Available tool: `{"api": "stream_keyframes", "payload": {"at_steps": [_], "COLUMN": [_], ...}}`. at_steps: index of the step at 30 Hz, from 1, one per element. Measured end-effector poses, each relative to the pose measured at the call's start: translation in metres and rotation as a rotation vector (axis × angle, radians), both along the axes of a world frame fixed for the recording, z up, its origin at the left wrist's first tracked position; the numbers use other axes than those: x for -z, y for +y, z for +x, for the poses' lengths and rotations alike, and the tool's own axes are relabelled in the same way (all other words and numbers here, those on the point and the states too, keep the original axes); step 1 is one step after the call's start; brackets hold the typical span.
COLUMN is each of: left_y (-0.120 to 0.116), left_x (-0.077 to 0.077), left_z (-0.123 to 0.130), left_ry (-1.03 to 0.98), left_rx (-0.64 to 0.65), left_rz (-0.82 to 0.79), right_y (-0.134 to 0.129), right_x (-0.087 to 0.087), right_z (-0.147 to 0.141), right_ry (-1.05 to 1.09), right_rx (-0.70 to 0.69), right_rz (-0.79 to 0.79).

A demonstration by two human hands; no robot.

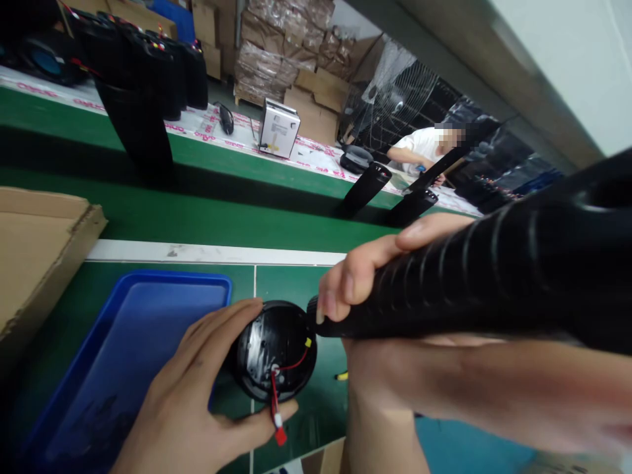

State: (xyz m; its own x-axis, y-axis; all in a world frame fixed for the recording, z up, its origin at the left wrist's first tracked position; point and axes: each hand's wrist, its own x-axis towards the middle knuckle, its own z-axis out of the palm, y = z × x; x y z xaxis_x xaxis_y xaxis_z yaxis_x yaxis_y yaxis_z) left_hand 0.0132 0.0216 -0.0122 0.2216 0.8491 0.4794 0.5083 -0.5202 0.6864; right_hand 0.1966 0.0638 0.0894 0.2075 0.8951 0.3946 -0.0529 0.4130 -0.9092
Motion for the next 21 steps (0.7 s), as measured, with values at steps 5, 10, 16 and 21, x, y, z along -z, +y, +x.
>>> {"api": "stream_keyframes", "payload": {"at_steps": [5,10,16,21], "left_y": [0.001,0.002,0.004,0.005], "left_x": [0.002,0.001,-0.005,-0.008], "left_z": [-0.002,-0.002,0.001,0.002], "left_ry": [0.032,0.038,-0.003,-0.052], "left_rx": [0.032,0.015,0.01,0.019], "left_rz": [0.053,0.063,0.065,0.077], "right_y": [0.0,-0.002,-0.004,-0.002], "right_x": [0.0,0.005,0.013,0.011], "right_z": [-0.006,-0.013,-0.03,-0.031], "right_ry": [0.02,-0.007,-0.079,-0.103], "right_rx": [0.052,0.066,-0.019,-0.021], "right_rz": [-0.098,-0.115,0.146,0.193]}}
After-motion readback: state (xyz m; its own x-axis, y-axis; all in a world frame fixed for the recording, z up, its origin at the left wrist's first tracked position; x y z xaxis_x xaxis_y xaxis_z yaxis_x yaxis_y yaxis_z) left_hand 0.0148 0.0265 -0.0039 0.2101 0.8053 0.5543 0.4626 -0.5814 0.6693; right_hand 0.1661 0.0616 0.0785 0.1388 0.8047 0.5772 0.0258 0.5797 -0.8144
